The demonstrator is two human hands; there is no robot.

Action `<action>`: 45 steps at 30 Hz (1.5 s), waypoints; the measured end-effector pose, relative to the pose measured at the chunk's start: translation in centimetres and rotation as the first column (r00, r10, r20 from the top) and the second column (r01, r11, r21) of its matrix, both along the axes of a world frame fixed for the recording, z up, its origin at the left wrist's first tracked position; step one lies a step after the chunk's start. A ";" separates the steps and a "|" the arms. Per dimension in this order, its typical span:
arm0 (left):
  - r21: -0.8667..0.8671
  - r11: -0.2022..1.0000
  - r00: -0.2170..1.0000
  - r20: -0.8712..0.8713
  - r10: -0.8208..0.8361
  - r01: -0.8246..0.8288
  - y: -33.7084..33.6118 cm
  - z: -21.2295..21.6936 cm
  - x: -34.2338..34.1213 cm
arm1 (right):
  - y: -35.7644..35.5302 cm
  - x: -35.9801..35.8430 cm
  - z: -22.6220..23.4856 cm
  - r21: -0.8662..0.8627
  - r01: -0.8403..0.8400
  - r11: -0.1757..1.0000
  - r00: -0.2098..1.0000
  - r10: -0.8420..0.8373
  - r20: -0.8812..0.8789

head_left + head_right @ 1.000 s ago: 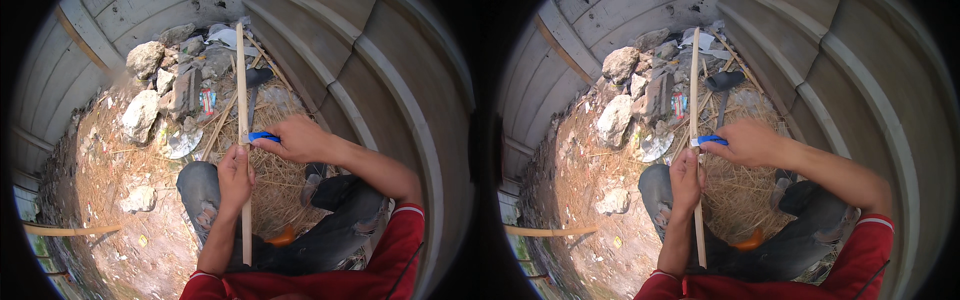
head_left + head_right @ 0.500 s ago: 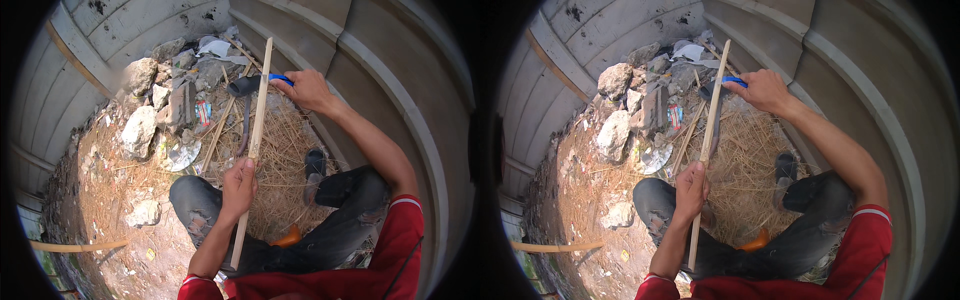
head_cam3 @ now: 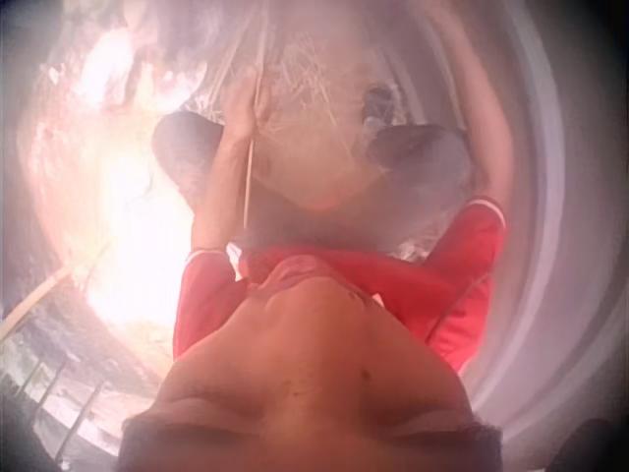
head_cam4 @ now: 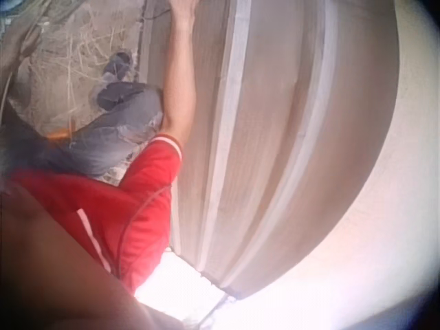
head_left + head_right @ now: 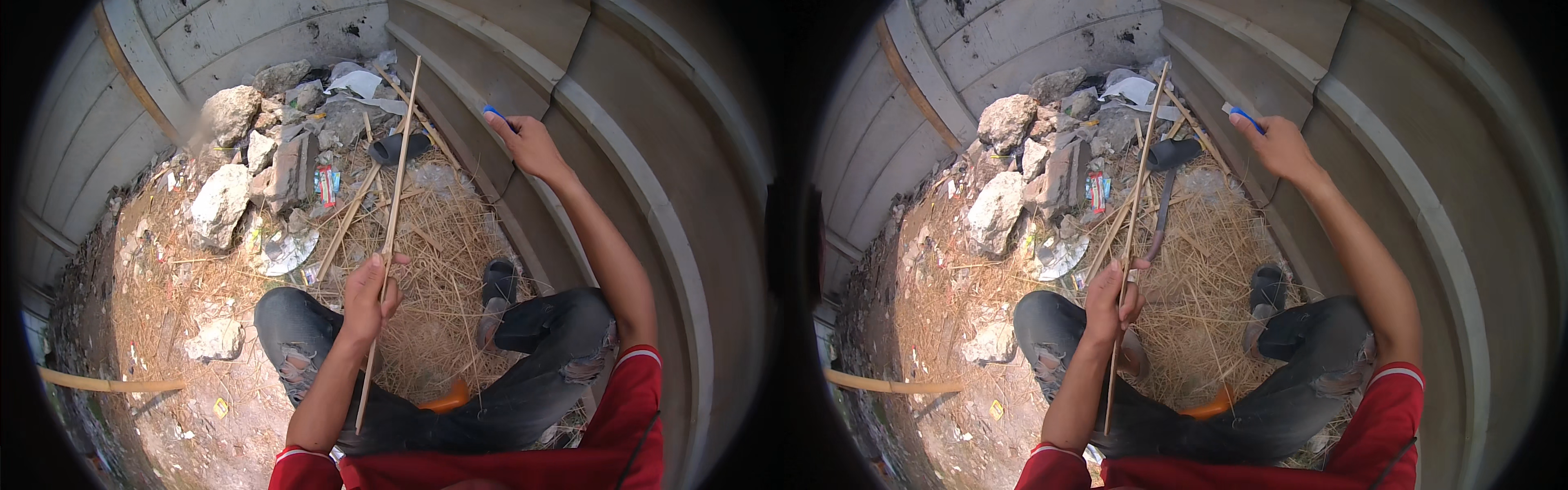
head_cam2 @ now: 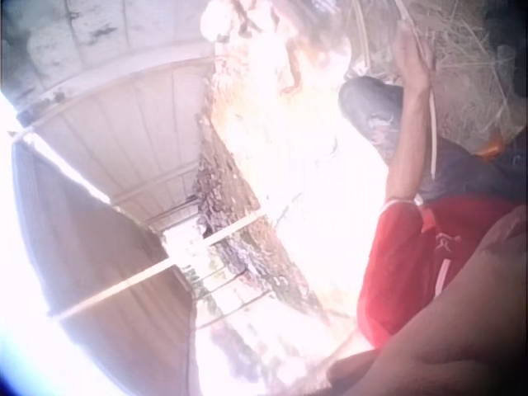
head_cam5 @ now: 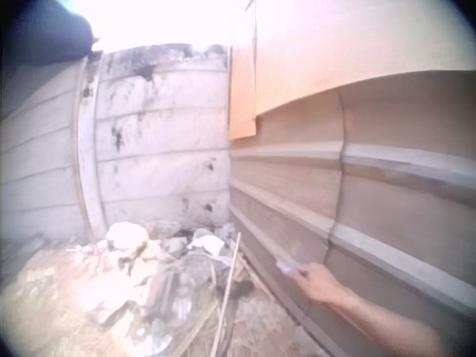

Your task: The person sits on the ground and uses a blue utility knife to shave and shape a long, thin wooden stick. They then switch to a machete to further refine the stick's shape, scraping along its length. The person alternates between the two tools to smooth and thin the wood.

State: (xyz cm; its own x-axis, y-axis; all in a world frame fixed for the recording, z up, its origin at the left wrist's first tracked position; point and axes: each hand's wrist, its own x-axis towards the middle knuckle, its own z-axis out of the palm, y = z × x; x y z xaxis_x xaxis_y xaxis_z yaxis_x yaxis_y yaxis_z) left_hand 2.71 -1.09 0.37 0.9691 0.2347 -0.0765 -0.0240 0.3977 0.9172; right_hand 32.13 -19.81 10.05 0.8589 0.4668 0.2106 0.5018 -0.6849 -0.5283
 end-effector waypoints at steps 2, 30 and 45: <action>-0.090 0.996 1.000 0.015 0.007 -0.005 0.0 -0.1 -0.1 | 2.2 -4.8 1.2 0.050 -0.181 0.982 0.982 0.184 -0.048; -0.094 0.991 0.995 -0.025 -0.095 0.093 -3.3 -1.2 0.2 | 2.8 -3.3 -1.9 -0.290 -0.063 0.955 0.991 0.095 0.097; 0.020 0.970 0.970 -0.030 -0.242 0.243 -2.7 -3.7 -2.6 | -7.3 9.0 -2.1 -0.161 0.442 0.882 0.886 -0.401 0.235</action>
State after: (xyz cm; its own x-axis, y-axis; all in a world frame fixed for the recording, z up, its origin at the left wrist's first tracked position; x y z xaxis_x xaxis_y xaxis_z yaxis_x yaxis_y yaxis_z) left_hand 0.10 -3.82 -3.30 0.9949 -0.0048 -0.1003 0.0951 0.3670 0.9254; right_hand 41.08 -27.06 7.98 0.9368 0.1196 0.3286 0.2171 -0.9356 -0.2784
